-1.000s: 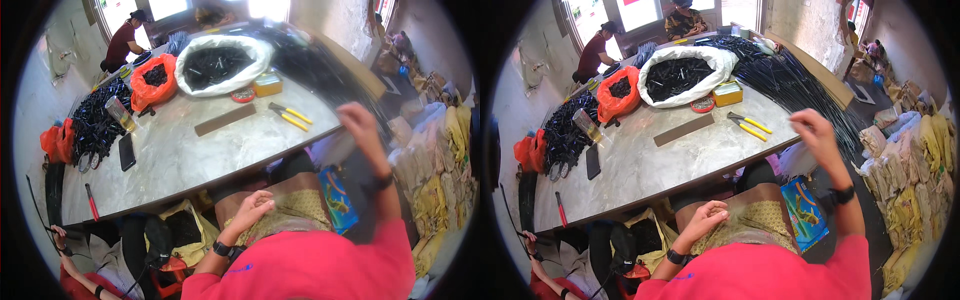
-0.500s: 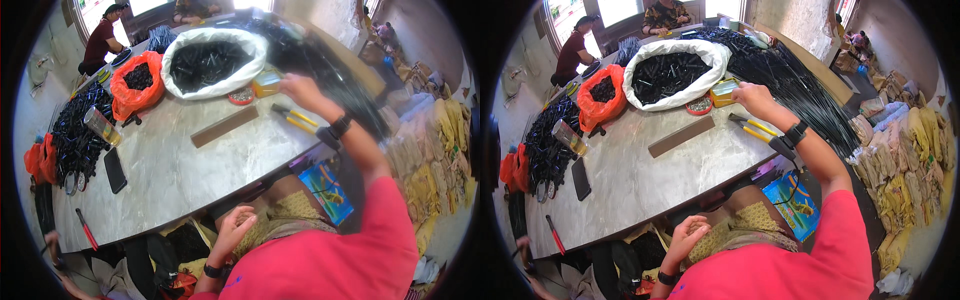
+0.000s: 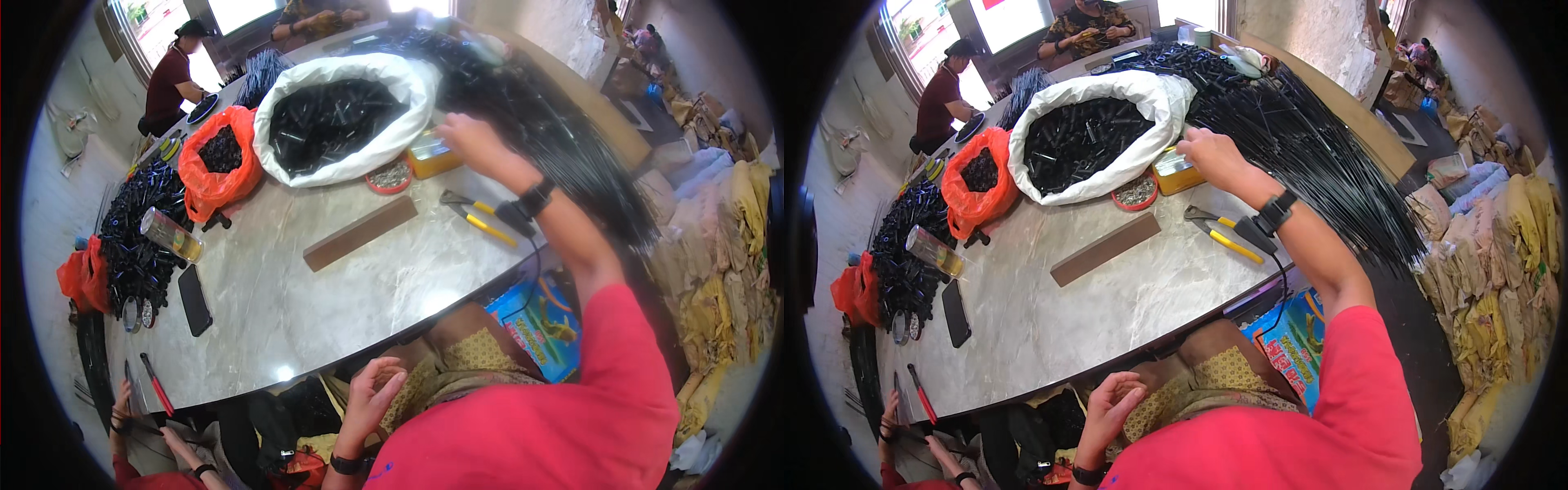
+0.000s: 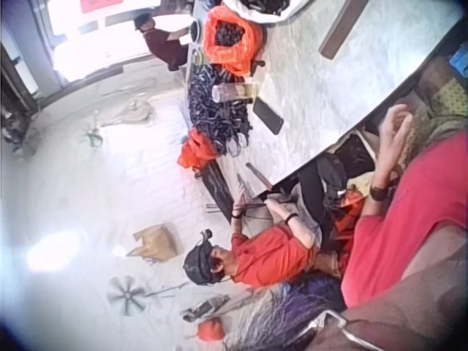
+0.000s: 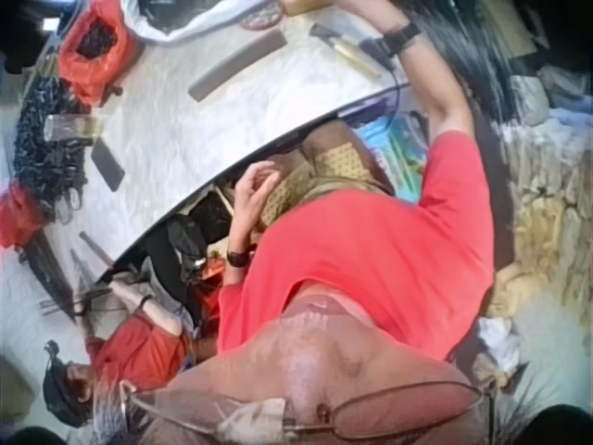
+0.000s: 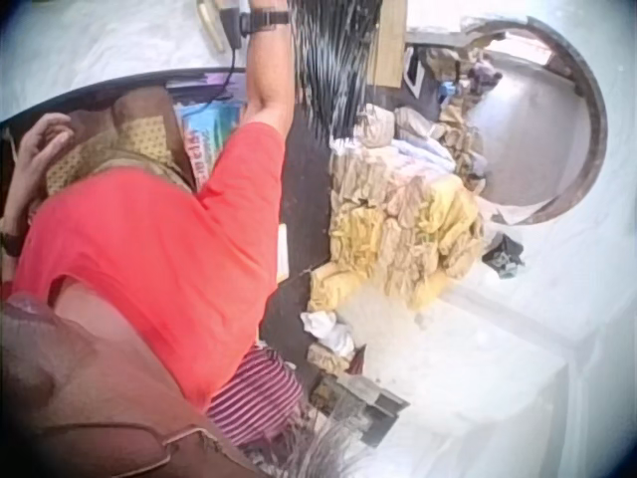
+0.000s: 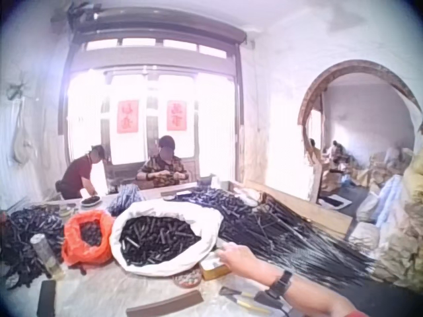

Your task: The worker processes black umbrella ribs using pliers and sorts small plastic components for assembly on a factory table.

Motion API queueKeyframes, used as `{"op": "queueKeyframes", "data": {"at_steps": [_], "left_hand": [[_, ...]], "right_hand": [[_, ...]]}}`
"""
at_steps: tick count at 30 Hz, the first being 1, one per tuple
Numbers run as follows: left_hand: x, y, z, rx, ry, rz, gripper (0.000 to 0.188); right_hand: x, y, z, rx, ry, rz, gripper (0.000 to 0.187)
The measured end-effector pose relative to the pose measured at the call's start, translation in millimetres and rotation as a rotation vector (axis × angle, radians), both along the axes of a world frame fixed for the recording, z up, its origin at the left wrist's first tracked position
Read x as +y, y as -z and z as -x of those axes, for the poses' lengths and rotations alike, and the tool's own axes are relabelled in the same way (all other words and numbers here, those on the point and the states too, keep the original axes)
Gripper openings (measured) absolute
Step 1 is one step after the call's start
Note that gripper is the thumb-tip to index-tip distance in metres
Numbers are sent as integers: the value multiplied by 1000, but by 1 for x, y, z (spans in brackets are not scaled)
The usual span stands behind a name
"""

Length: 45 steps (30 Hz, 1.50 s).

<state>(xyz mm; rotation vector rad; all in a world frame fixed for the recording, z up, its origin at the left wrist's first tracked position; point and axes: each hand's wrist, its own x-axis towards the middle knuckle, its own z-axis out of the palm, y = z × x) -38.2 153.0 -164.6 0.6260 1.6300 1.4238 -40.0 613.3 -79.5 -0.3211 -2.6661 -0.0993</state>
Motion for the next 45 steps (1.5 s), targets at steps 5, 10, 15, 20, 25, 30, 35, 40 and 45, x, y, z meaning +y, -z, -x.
{"op": "queueKeyframes", "data": {"at_steps": [5,10,15,20,25,30,35,40,45], "left_hand": [[21,-17,-4,-11,27,46,28],[41,-22,-12,62,103,79,28],[42,-14,-13,26,99,79,27],[52,-22,-12,8,127,75,27],[54,-21,-9,48,145,75,27],[51,-14,-9,38,126,73,27],[44,-9,-8,36,111,91,26],[49,-8,-5,33,139,90,26],[50,3,-4,-13,122,80,27]], "right_hand": [[2,22,-33,-154,-105,179,18],[9,49,-51,-175,-87,35,28],[-7,43,-76,-188,-54,136,24],[8,46,-96,-8,-61,413,15],[6,21,-88,-141,-61,129,8],[18,31,-76,-241,-271,-130,13],[20,26,-75,-191,-81,116,19],[43,37,-71,-132,-296,-55,19],[31,39,-85,-246,-137,-7,11]]}}
